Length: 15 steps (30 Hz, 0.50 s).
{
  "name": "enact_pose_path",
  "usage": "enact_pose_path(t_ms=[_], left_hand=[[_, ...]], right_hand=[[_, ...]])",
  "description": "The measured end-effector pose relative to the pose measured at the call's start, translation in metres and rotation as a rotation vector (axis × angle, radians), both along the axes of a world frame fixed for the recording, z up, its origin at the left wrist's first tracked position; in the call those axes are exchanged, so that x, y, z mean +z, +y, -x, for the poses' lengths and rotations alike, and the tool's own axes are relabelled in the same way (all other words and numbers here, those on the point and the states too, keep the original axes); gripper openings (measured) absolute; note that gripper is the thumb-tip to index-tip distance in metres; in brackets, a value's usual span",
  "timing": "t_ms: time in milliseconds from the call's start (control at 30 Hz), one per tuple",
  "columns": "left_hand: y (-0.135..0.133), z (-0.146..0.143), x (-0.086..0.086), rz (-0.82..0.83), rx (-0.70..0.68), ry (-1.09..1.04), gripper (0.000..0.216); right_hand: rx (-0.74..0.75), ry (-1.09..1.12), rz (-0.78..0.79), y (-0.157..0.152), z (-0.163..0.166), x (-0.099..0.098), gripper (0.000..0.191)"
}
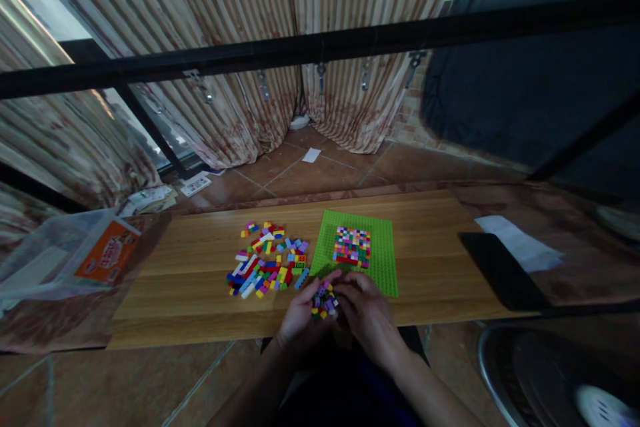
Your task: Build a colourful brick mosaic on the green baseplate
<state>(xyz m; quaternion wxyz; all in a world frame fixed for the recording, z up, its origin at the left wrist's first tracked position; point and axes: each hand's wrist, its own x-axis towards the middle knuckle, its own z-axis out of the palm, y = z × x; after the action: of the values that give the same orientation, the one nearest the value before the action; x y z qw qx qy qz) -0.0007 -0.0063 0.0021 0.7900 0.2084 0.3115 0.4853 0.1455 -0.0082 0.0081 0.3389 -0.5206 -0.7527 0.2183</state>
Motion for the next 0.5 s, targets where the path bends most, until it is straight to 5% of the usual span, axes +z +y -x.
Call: enact_pose_path(t_ms=[233,367,500], left_hand=[[0.007,0.001,-0.004,0.225,-0.114,-0.206,0.038],[0.007,0.003,-0.002,0.243,-0.148,-0.271,0.039],[0.008,0.004,-0.003,0.253,-0.157,-0.279,0.040]], right_hand=[[-0.199,0.265,0.123,0.005,-0.018,0.010,0.018],[-0.414,0.352,0.155,0.021,-0.040,0.004,0.026],[-0.477,0.317,0.159,0.038,-0.053,-0.002,0.026]])
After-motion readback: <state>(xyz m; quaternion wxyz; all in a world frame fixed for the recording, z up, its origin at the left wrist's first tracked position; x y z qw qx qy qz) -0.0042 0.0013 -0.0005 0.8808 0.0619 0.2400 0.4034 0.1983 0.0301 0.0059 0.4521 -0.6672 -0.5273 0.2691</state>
